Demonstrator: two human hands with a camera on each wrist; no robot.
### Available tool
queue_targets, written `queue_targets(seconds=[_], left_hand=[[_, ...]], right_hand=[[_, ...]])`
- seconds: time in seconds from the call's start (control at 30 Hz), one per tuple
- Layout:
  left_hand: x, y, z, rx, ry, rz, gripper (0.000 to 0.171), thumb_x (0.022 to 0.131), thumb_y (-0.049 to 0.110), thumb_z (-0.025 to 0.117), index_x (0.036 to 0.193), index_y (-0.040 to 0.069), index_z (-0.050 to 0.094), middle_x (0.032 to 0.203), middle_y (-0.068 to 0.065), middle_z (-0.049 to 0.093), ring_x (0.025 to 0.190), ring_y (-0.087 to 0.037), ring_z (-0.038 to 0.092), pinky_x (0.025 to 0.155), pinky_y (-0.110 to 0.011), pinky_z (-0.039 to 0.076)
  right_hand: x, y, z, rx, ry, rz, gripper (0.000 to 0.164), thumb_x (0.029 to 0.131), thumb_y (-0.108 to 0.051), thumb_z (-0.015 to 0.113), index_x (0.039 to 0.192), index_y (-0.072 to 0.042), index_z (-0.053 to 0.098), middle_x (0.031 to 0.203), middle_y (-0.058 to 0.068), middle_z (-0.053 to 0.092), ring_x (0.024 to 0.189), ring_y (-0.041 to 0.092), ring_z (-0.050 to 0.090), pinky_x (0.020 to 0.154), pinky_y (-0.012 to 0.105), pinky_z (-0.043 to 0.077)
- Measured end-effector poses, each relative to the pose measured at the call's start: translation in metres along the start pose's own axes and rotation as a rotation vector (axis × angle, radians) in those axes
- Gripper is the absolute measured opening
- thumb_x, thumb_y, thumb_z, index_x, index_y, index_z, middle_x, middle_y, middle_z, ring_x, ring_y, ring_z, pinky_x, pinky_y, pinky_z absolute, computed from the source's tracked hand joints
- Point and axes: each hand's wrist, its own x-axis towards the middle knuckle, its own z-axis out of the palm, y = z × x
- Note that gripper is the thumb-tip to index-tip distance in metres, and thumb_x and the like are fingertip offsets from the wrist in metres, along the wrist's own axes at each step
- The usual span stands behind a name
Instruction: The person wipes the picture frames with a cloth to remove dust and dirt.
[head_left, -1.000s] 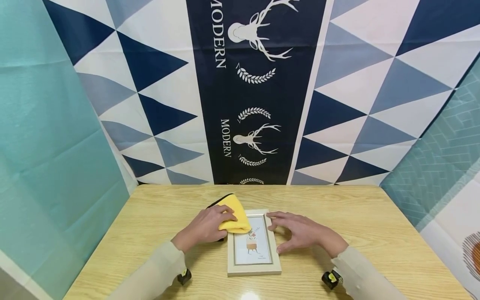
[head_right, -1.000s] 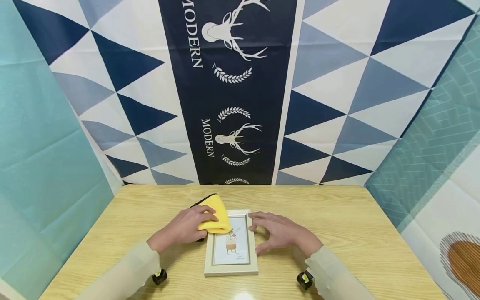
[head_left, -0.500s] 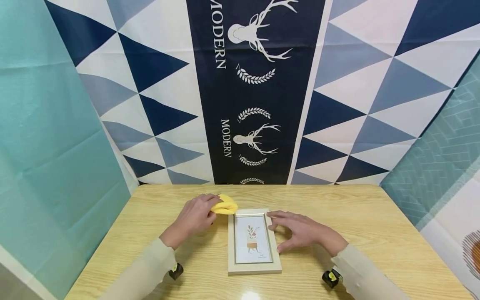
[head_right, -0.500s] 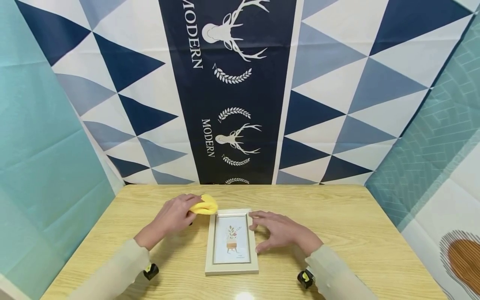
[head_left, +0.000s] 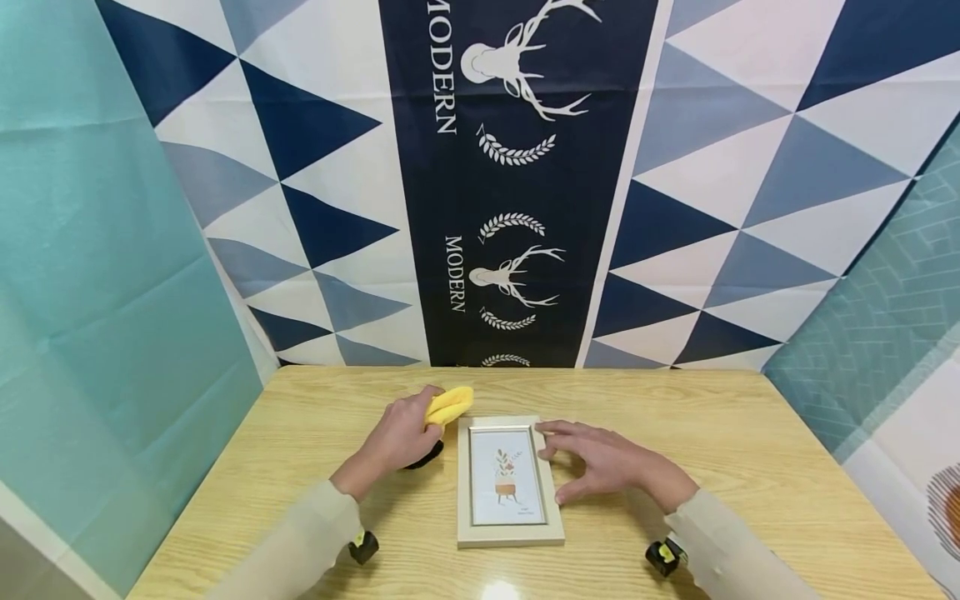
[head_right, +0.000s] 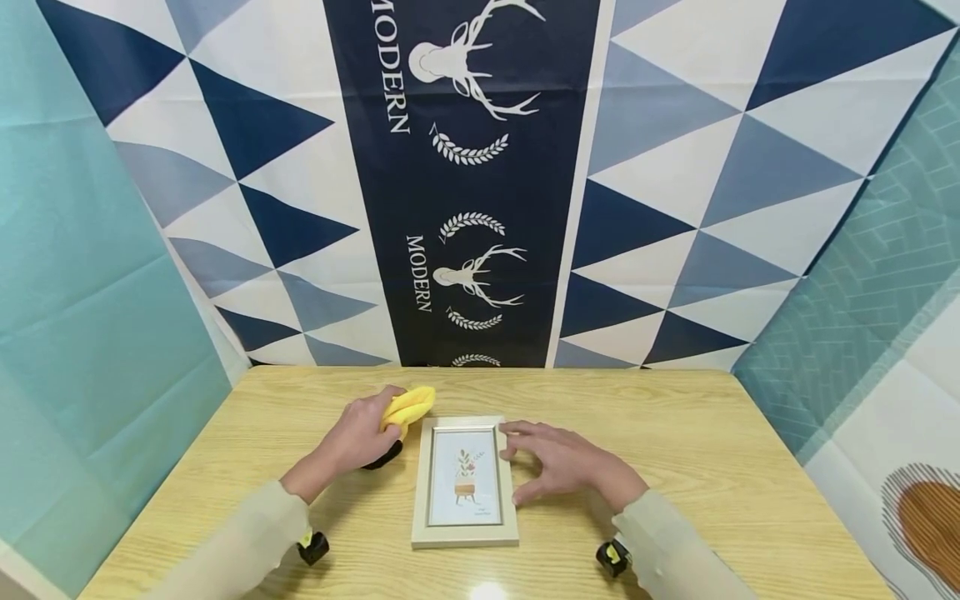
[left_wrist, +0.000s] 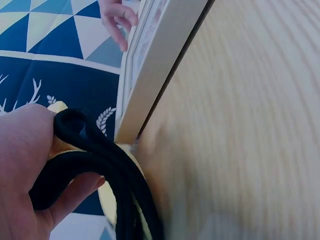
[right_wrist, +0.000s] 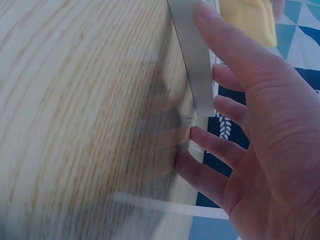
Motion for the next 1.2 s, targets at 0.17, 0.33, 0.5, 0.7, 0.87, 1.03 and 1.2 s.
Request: queue_targets(seconds=[0.17,0.33,0.5,0.7,0.87,1.03,1.2], left_hand=[[0.0,0.0,0.014,-0.077,-0.063,-0.039,0.048,0.097,0.006,0.07,0.144,0.002,0.065,0.092,-0.005,0.069,0.067,-0.012,0.052,0.061,-0.025,0.042],[0.001,0.001,0.02,-0.127,-0.117,-0.068,0.045,0.098,0.009,0.069,0.143,0.003,0.066,0.086,-0.003,0.066,0.062,-0.011,0.053,0.058,-0.024,0.042],[0.003,0.001,0.023,-0.12,-0.121,-0.063,0.046,0.096,0.011,0.068,0.142,0.004,0.067,0.08,-0.001,0.065,0.059,-0.011,0.053,0.057,-0.024,0.04],[0.001,0.001,0.024,-0.096,-0.103,-0.047,0.045,0.095,0.011,0.068,0.14,0.004,0.069,0.08,0.0,0.064,0.058,-0.009,0.051,0.056,-0.023,0.04],[-0.006,0.007,0.024,-0.075,-0.098,-0.024,0.044,0.095,0.008,0.069,0.138,0.001,0.069,0.088,-0.004,0.069,0.061,-0.01,0.05,0.058,-0.024,0.04],[-0.015,0.014,0.024,-0.061,-0.086,-0.016,0.045,0.092,0.006,0.069,0.136,0.001,0.07,0.092,-0.004,0.07,0.064,-0.011,0.051,0.059,-0.024,0.041],[-0.026,0.019,0.024,-0.063,-0.086,0.01,0.045,0.089,0.006,0.068,0.134,0.001,0.07,0.087,-0.001,0.067,0.063,-0.009,0.048,0.058,-0.024,0.04]], right_hand=[[-0.001,0.0,0.0,-0.011,0.003,-0.011,0.051,0.088,-0.06,0.09,0.125,-0.03,0.071,0.174,0.017,0.053,0.154,0.054,0.056,0.114,0.075,0.052],[-0.001,-0.003,-0.001,-0.014,0.001,-0.016,0.052,0.089,-0.059,0.09,0.126,-0.028,0.072,0.173,0.018,0.054,0.153,0.054,0.057,0.115,0.074,0.052],[-0.002,-0.004,-0.002,-0.012,0.002,-0.012,0.052,0.089,-0.059,0.09,0.127,-0.028,0.072,0.173,0.018,0.054,0.153,0.053,0.057,0.114,0.073,0.053],[-0.001,-0.003,-0.001,-0.007,0.002,-0.006,0.053,0.088,-0.059,0.091,0.128,-0.028,0.072,0.174,0.018,0.053,0.152,0.053,0.058,0.113,0.073,0.053],[-0.001,-0.004,-0.001,-0.013,-0.001,0.002,0.055,0.088,-0.059,0.091,0.13,-0.028,0.072,0.174,0.017,0.053,0.153,0.053,0.057,0.114,0.073,0.053],[-0.001,-0.004,-0.001,-0.012,0.001,0.011,0.055,0.088,-0.059,0.091,0.13,-0.028,0.073,0.174,0.016,0.053,0.153,0.052,0.058,0.114,0.072,0.054],[-0.001,-0.003,-0.001,-0.013,-0.002,0.016,0.055,0.088,-0.06,0.09,0.13,-0.029,0.073,0.175,0.015,0.052,0.154,0.052,0.057,0.114,0.073,0.053]])
